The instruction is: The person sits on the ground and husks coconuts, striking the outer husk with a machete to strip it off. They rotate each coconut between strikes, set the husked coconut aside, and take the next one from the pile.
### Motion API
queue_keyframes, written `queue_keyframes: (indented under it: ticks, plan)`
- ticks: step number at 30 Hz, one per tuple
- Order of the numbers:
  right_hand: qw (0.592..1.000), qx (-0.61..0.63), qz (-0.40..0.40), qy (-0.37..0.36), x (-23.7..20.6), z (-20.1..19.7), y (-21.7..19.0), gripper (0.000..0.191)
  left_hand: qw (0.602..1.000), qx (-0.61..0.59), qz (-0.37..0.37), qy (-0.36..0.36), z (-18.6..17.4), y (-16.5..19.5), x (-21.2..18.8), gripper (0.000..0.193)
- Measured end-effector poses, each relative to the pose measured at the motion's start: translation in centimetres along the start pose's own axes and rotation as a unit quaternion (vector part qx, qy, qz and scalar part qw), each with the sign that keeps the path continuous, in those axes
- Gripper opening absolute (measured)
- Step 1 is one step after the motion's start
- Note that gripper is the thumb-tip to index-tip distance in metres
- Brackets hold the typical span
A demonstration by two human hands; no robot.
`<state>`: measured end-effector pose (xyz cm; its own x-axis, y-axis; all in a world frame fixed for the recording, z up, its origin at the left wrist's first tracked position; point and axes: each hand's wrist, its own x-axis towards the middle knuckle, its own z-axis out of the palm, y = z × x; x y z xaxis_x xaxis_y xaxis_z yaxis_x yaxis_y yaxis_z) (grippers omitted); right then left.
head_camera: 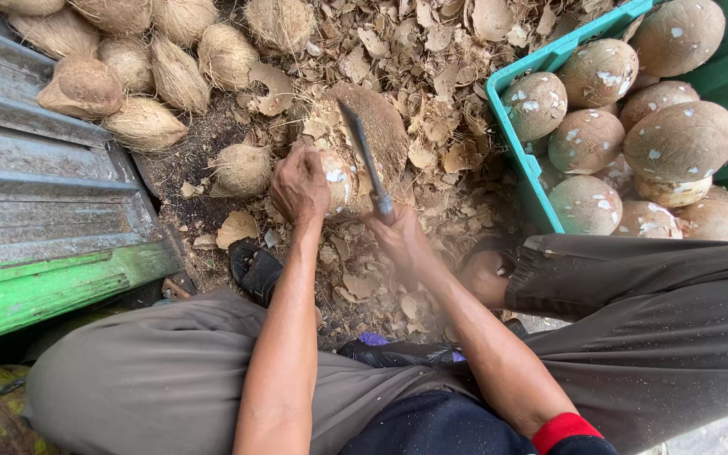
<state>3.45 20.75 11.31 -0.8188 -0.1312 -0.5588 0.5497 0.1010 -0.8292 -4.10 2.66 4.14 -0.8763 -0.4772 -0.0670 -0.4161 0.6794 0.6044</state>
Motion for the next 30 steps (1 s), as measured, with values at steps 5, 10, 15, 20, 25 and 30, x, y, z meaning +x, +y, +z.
queue_keyframes:
  ticks: [5,10,15,20,25,30]
  plan:
    - [0.992,-0.033,0.123,-0.020,-0.5,0.2,-1.6,0.023,0.995,-0.077,0.054,-0.025,-1.1,1.4,1.2,0.032]
    - [0.999,-0.020,-0.035,-0.004,-1.0,0.5,-2.5,0.033,0.998,-0.016,0.065,-0.017,-0.3,-0.2,1.7,0.034]
    - [0.965,0.095,0.241,0.036,-0.5,1.1,-2.7,0.012,0.980,-0.184,0.077,-0.018,2.7,-2.1,3.1,0.031]
    - [0.986,-0.052,0.159,-0.026,0.0,1.7,-1.3,0.014,0.972,-0.223,0.026,-0.063,1.5,-2.9,2.6,0.035]
    - [0.989,-0.052,0.129,-0.049,1.3,1.5,-0.2,0.022,0.973,-0.071,0.170,0.139,-0.7,-2.7,0.0,0.063]
    - [0.987,-0.041,0.149,-0.047,0.0,0.5,-0.8,0.031,0.944,-0.308,0.109,0.051,2.7,-4.0,0.0,0.066]
